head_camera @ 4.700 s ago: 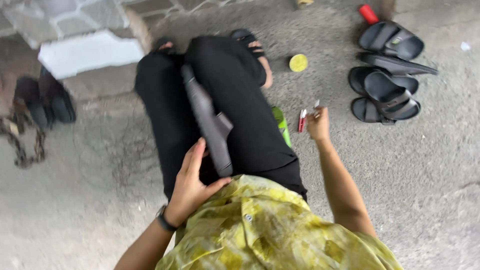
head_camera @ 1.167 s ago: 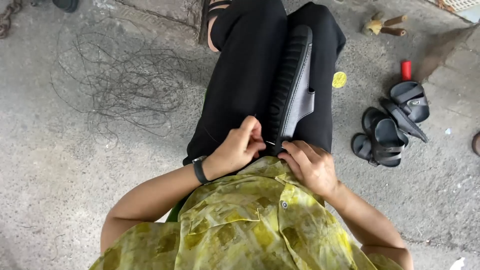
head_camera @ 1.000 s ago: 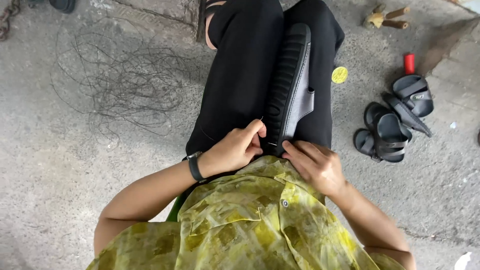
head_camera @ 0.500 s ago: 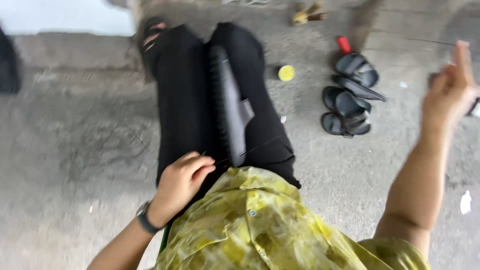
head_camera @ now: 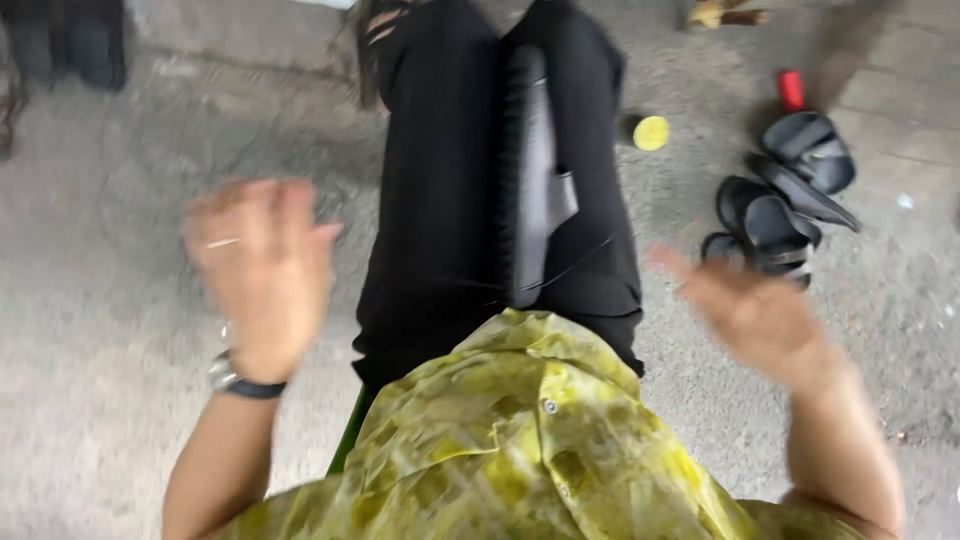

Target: Hand-sewing a rubber sole onto a sandal using an awl and thread

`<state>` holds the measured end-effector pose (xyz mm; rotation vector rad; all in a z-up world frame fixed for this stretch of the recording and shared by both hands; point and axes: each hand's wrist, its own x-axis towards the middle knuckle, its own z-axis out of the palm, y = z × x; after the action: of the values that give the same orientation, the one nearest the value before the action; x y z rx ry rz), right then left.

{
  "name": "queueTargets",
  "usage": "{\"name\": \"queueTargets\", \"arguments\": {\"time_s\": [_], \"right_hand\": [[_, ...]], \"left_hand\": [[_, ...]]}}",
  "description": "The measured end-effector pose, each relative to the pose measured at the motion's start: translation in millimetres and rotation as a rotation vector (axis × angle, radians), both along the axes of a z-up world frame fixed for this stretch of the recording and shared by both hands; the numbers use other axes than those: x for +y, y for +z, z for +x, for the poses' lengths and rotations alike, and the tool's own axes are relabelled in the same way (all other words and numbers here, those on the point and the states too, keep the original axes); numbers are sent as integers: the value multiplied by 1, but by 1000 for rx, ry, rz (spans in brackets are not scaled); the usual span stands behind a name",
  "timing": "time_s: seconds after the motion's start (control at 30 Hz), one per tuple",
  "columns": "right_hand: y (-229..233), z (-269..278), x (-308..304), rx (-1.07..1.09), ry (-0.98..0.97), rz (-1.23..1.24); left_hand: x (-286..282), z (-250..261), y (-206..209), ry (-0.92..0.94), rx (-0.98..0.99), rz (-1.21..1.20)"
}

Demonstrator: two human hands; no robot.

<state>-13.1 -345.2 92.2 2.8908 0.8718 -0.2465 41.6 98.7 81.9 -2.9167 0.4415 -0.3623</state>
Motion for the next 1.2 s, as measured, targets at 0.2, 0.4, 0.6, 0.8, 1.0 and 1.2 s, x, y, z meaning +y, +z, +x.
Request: {"name": "queueTargets", "arguments": {"time_s": [0.2,0.4,0.6,0.8,1.0,1.2], "right_hand": [[-13,-3,102,110,3,634],[-31,-4,102,14,13,475],[-27,0,102,6,26,437],[-20,2,105,39,14,403],[-23,-8,106,-41,13,223],[-86,-16,106,-25,34,395]], "left_hand": [[-86,-21,-35,-417,417,-923],[-103,-27,-49,-368,548,-994],[-103,-26,-54,-390,546,-1045],[-105,-24,-62,-400,553,-1067],[-111,-19,-76,-460,461,-1062],[-114,-17,-90,-474,363,-1104]]}}
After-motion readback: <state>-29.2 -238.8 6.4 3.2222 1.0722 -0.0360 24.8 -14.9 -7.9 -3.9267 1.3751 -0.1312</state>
